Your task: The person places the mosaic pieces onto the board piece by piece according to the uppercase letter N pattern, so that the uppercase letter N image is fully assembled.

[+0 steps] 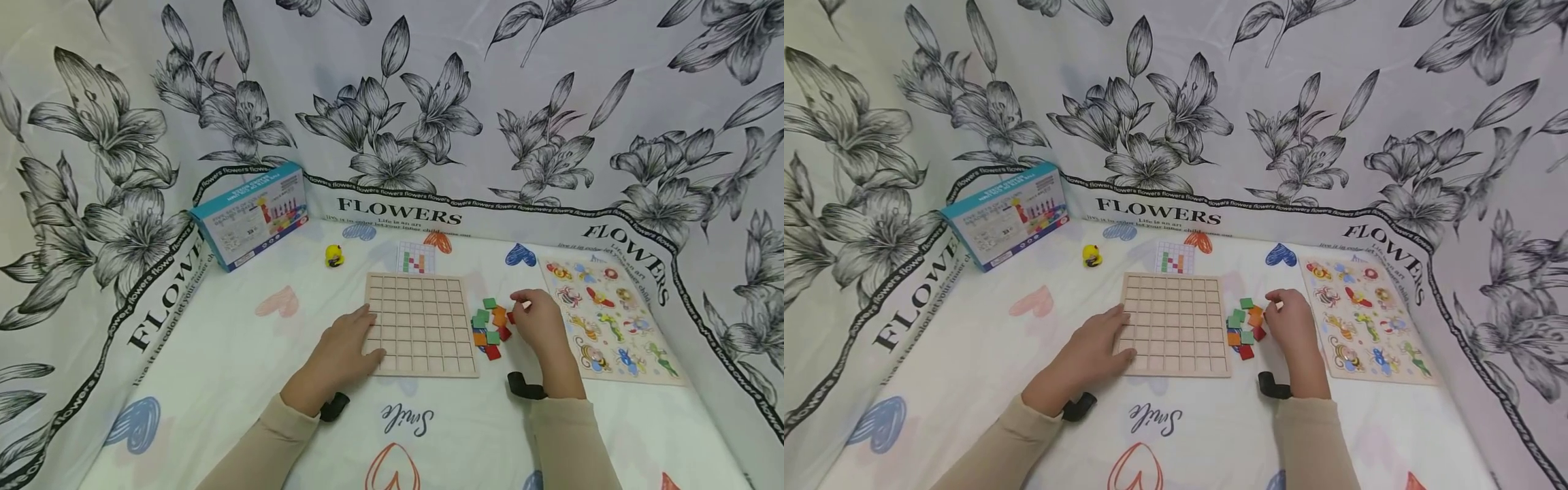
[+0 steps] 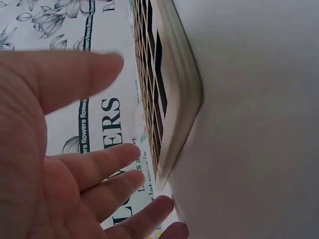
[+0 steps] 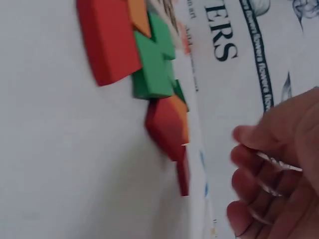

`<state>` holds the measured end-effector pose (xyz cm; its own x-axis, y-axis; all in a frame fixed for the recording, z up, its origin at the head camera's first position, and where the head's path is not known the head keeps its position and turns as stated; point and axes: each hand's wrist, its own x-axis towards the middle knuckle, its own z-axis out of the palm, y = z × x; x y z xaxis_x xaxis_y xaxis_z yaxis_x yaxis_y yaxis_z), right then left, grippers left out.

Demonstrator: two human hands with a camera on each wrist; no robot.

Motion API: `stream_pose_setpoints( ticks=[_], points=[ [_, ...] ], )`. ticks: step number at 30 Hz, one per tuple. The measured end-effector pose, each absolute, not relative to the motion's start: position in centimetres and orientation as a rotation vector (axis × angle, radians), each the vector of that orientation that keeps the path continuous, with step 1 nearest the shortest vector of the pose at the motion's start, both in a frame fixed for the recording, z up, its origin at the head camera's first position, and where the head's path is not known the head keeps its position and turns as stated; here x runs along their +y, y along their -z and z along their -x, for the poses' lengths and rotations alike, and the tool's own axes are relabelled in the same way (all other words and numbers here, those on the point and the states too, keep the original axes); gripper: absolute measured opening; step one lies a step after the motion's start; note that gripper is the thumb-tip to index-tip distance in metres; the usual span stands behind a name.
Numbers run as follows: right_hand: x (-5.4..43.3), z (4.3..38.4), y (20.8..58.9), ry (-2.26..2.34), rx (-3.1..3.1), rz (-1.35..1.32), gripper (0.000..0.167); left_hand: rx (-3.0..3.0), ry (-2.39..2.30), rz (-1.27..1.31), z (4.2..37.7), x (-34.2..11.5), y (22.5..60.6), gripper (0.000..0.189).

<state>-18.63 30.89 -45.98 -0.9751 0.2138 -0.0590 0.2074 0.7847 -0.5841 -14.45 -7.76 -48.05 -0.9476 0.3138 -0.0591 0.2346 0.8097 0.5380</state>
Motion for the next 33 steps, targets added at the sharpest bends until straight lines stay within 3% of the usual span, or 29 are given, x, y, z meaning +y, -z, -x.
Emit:
stream_pose_setpoints(
  ticks=[3,10,33],
  points=[
    [31.3,19.0,47.2,-0.956,-3.054,0.302,0.041,2.845,-0.752,-0.492,14.3,-7.8,48.1,0.077],
    [31.0,19.1,48.8,-0.914,-3.099,0.222,0.046,2.837,-0.606,-0.555,14.3,-8.2,48.0,0.079],
    [29.9,19.1,48.5,-1.073,-3.052,0.416,0.021,2.822,-0.624,-0.525,14.5,-8.2,48.1,0.080]
  ],
)
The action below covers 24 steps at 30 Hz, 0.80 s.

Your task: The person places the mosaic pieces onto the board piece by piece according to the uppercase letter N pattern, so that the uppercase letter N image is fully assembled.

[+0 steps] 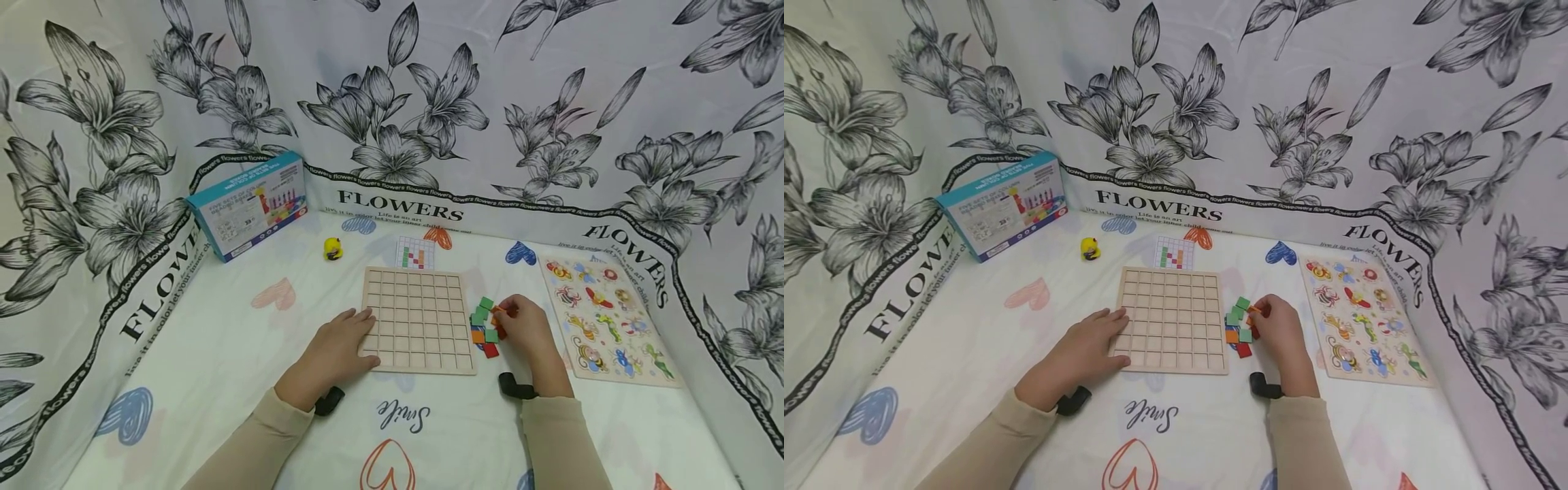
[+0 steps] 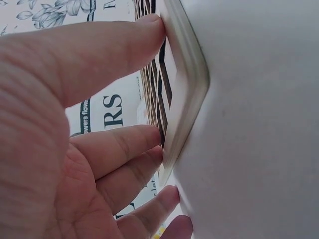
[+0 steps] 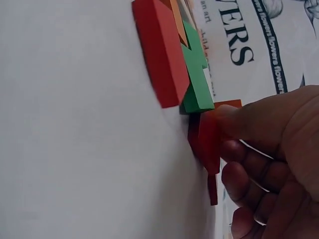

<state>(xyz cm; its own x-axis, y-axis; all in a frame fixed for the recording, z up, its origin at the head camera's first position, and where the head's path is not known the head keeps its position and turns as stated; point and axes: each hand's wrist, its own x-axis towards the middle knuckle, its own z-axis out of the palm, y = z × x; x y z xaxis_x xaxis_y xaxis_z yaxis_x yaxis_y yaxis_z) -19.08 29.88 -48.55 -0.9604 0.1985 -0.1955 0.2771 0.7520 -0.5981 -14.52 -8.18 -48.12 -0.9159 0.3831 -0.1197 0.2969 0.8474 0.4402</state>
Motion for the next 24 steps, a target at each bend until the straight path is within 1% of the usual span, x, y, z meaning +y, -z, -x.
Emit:
stream_pose_setpoints(
  ticks=[5,10,14,19,24],
  points=[
    [28.9,19.0,47.8,1.068,2.857,-0.344,0.021,2.815,-0.624,-0.518,14.5,-8.2,48.0,0.080],
    [26.1,19.7,47.0,1.072,2.912,-0.123,0.019,2.820,-0.597,-0.518,14.6,-8.3,48.1,0.082],
    [23.4,20.7,47.2,1.046,2.898,0.023,0.017,2.807,-0.605,-0.510,14.5,-8.4,48.1,0.089],
    [21.0,22.2,48.1,1.048,2.842,0.094,0.013,2.795,-0.597,-0.527,14.5,-8.3,48.0,0.099],
    [19.9,23.2,48.2,1.038,2.829,0.130,0.012,2.802,-0.561,-0.546,14.5,-8.2,48.0,0.102]
  ],
)
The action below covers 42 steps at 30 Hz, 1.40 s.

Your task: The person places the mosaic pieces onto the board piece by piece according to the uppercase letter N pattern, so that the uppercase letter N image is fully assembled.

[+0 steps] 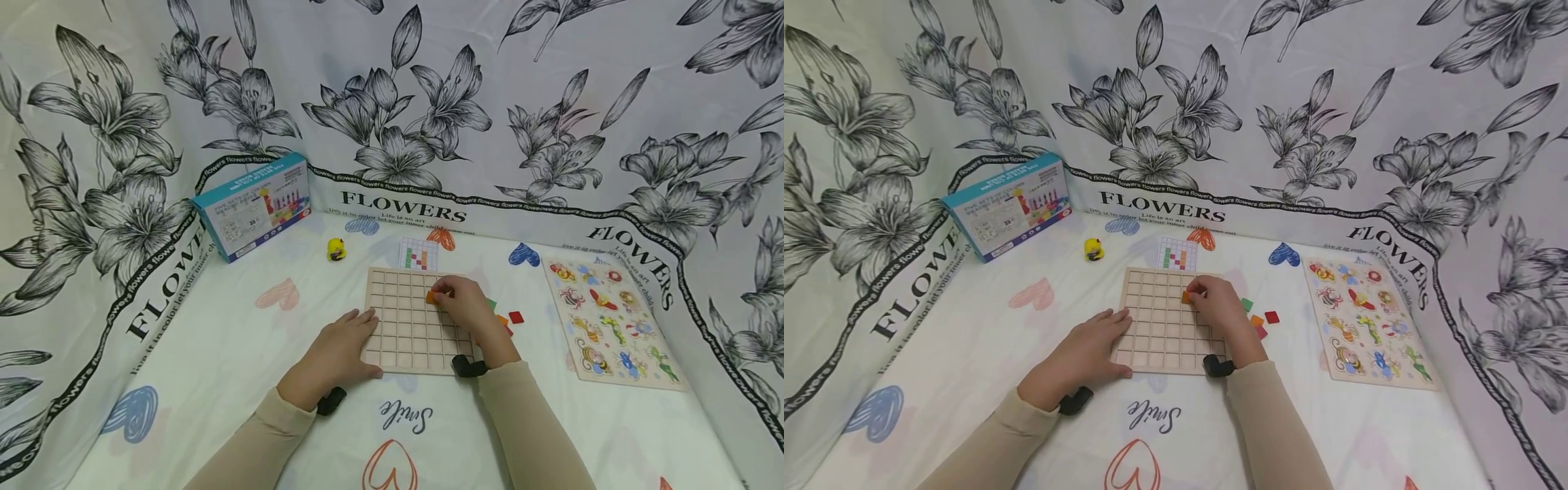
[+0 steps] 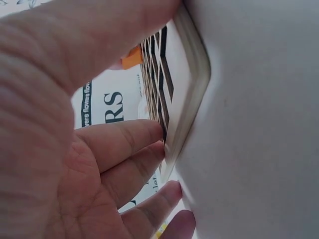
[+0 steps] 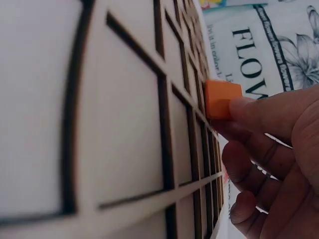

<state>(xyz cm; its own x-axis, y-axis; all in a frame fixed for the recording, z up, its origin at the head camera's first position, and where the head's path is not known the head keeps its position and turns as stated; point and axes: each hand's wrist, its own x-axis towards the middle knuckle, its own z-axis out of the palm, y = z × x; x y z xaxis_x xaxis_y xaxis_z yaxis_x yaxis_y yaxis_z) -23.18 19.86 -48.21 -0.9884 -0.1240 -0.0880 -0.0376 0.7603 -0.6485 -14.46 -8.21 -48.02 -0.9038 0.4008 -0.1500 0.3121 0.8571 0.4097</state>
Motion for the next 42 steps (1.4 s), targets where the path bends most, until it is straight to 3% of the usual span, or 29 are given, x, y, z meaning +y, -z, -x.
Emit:
stream_pose_setpoints(
  ticks=[32,42],
  points=[
    [19.1,23.0,47.9,0.861,2.848,0.161,0.009,2.816,-0.531,-0.576,14.4,-8.1,48.2,0.100],
    [23.7,20.8,46.0,1.023,2.918,0.042,0.025,2.810,-0.529,-0.567,14.3,-8.1,48.1,0.100]
  ],
)
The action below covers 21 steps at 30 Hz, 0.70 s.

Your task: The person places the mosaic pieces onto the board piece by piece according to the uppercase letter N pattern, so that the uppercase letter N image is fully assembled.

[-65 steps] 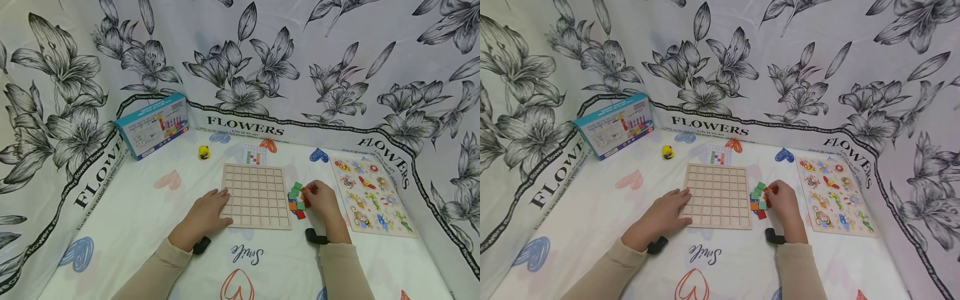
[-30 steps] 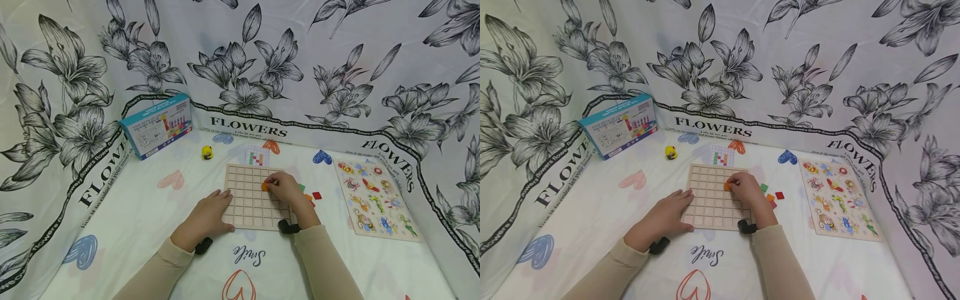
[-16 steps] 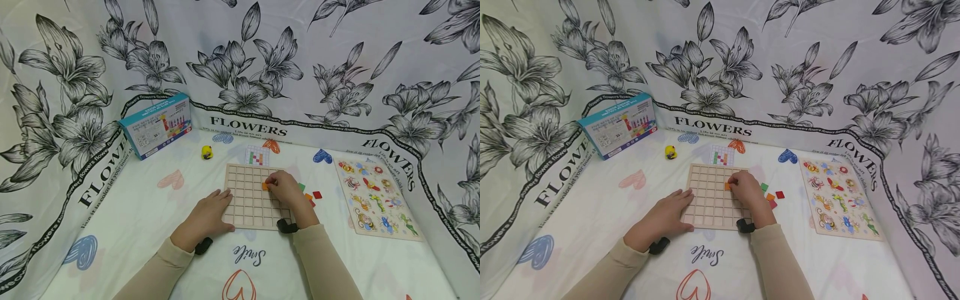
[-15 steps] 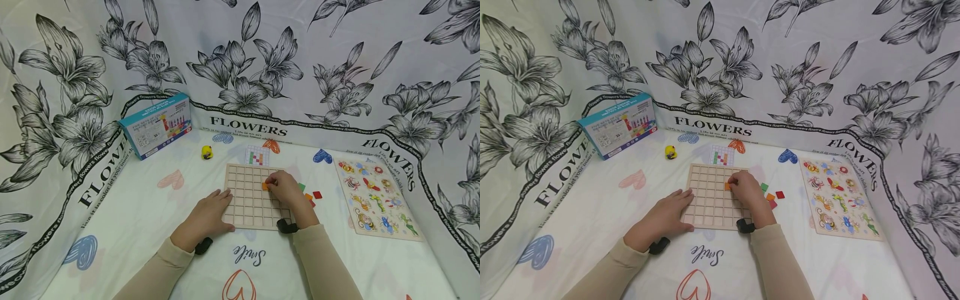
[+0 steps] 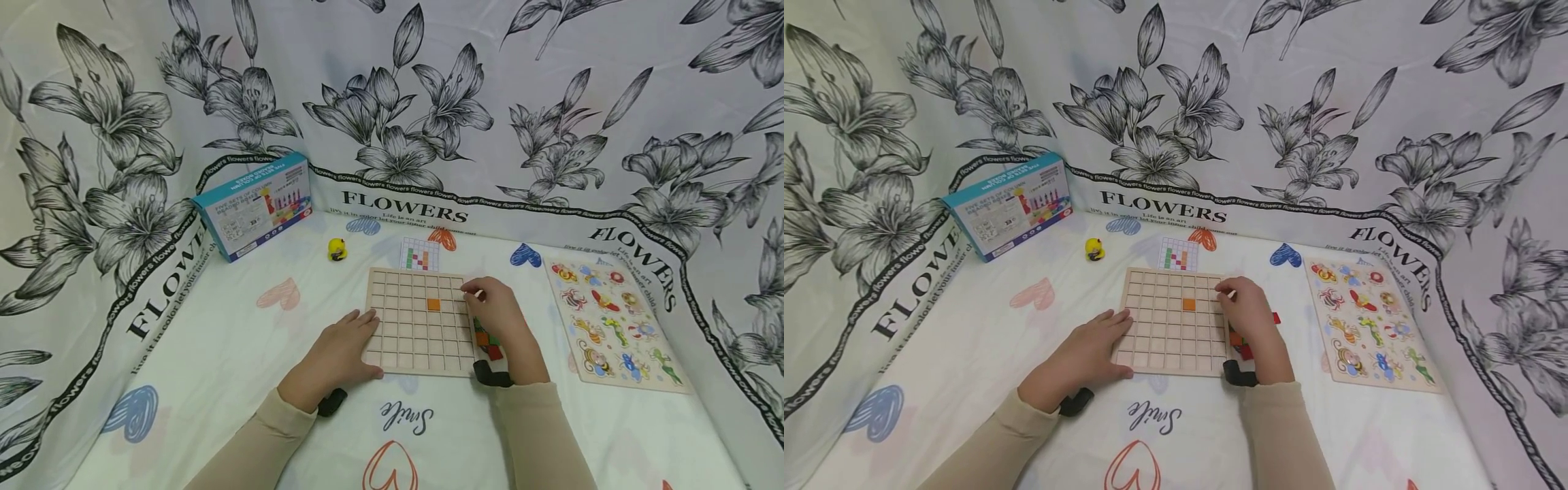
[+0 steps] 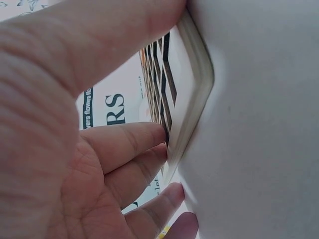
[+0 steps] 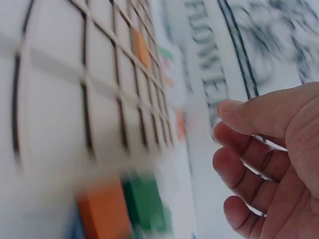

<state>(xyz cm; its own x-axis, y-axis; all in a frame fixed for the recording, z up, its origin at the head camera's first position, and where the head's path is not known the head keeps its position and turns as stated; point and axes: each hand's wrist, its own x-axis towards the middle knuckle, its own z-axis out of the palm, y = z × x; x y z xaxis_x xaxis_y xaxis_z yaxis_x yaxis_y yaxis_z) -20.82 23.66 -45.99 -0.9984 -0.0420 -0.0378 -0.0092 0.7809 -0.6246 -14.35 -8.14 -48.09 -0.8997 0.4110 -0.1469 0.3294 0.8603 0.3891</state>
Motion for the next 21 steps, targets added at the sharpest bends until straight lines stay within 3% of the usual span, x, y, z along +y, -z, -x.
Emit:
stream_pose_setpoints(
  ticks=[10,21],
  points=[
    [29.9,19.0,46.7,0.923,2.833,-0.226,0.032,2.815,-0.535,-0.555,14.4,-8.2,48.5,0.100],
    [30.1,18.0,48.2,0.886,2.811,-0.285,0.032,2.814,-0.555,-0.553,14.4,-8.2,48.4,0.100]
  ],
)
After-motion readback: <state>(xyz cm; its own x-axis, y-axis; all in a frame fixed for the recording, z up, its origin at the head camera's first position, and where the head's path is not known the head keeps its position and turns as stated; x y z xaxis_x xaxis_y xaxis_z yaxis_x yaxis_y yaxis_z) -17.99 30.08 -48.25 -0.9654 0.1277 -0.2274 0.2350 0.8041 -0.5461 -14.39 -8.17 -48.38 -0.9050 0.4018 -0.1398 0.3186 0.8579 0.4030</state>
